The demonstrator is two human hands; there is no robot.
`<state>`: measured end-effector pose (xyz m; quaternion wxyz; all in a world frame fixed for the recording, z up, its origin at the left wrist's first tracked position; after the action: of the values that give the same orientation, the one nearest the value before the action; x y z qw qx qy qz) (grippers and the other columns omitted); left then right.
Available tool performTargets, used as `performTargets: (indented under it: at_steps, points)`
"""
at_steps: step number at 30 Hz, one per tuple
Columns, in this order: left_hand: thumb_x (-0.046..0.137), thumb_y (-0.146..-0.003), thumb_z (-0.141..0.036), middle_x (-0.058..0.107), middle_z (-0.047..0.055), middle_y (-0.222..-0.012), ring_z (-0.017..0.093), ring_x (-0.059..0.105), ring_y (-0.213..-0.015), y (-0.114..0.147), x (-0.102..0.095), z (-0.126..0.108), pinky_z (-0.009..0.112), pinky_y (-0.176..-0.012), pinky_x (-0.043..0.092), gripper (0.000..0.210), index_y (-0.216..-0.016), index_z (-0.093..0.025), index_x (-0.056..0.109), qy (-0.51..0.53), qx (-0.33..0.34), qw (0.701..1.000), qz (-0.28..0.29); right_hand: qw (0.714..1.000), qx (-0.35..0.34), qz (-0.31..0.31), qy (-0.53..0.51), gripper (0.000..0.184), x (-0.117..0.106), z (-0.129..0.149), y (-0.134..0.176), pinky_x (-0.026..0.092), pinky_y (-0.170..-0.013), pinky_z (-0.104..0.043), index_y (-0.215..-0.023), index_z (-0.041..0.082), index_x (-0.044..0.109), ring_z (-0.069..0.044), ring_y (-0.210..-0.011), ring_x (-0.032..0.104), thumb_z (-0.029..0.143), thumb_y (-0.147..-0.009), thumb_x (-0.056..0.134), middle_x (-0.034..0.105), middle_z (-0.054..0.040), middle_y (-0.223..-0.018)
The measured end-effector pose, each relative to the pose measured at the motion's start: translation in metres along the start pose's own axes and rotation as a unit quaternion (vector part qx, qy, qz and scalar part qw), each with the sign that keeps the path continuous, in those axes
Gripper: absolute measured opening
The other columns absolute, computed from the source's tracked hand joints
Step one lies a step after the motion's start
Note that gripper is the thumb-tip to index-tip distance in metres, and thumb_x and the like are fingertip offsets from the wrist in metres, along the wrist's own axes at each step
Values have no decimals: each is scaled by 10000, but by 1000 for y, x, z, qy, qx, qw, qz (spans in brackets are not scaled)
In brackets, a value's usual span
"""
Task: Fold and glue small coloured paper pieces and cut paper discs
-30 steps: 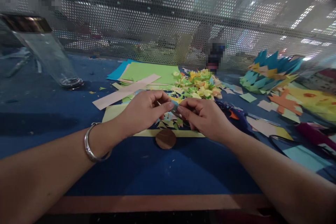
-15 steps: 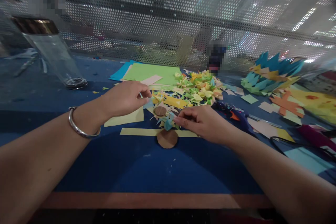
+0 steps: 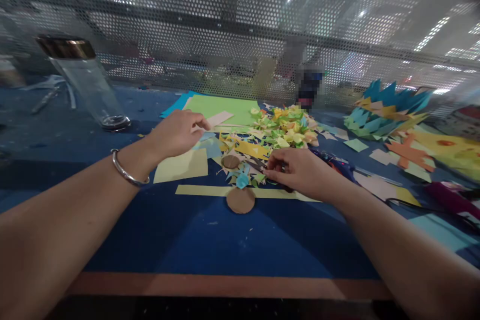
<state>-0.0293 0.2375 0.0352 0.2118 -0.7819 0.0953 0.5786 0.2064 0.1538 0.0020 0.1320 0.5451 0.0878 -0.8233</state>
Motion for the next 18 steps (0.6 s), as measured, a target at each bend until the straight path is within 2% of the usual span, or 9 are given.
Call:
performTargets:
  at_steps: [2, 3, 7, 9, 11, 13, 18]
  points:
    - [517, -904, -370, 721, 135, -1181, 304, 671, -1050, -1, -7, 9, 387, -804, 507, 341, -1104, -181, 718, 6, -26, 1000, -3, 999, -21, -3, 25, 146, 0, 3, 0, 390, -599, -295, -867, 205, 650, -162, -687, 606, 347, -895, 634, 701, -41, -837]
    - [544, -890, -388, 730, 131, -1149, 297, 678, -1019, -2, -7, 13, 376, -782, 506, 330, -1079, -181, 717, 9, -35, 999, 13, 999, -30, -5, 39, 135, 0, 4, 0, 389, -609, -296, -868, 205, 649, -167, -706, 601, 338, -889, 636, 695, -43, -849]
    - [658, -815, -489, 726, 108, -1137, 273, 675, -999, 2, 9, 15, 340, -787, 501, 369, -1038, -200, 705, 17, -22, 985, 170, 995, -59, -10, 82, 140, 2, 6, -1, 384, -630, -299, -844, 202, 651, -175, -738, 577, 322, -898, 604, 673, -55, -870]
    - [702, -770, -532, 703, 112, -1211, 289, 653, -1076, 6, 14, 13, 337, -819, 493, 443, -1069, -205, 695, 1, -9, 976, 218, 994, -60, -14, 90, 131, 2, 5, -2, 383, -631, -300, -828, 198, 654, -172, -731, 568, 296, -889, 594, 666, -56, -866]
    - [728, -734, -542, 686, 124, -1254, 304, 636, -1114, 8, 14, 13, 331, -817, 486, 496, -1092, -202, 687, -15, -7, 971, 239, 996, -48, -19, 78, 119, 2, 2, -3, 382, -622, -301, -816, 191, 651, -164, -707, 560, 278, -873, 594, 665, -56, -850]
    - [732, -723, -521, 698, 130, -1224, 300, 647, -1067, 10, 15, 13, 319, -775, 479, 479, -1073, -197, 692, -20, -8, 968, 251, 998, -31, -27, 45, 114, -1, 0, -3, 384, -608, -299, -806, 186, 640, -157, -680, 560, 278, -861, 601, 667, -53, -818]
    - [704, -736, -466, 733, 67, -885, 228, 641, -769, 10, 16, 10, 288, -628, 413, 259, -834, -225, 708, -17, 7, 968, 249, 992, 14, -78, -95, 162, -12, -8, -1, 385, -549, -287, -773, 201, 585, -136, -572, 538, 302, -897, 563, 632, -14, -659]
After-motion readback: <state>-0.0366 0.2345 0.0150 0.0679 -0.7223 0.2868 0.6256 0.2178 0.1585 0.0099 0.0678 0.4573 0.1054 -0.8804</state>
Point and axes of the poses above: each hand's wrist, its own y-axis away from the middle knuckle, its own x-axis out of the palm, z = x × y, the point moved 8 cm from there along -y, towards the middle knuckle
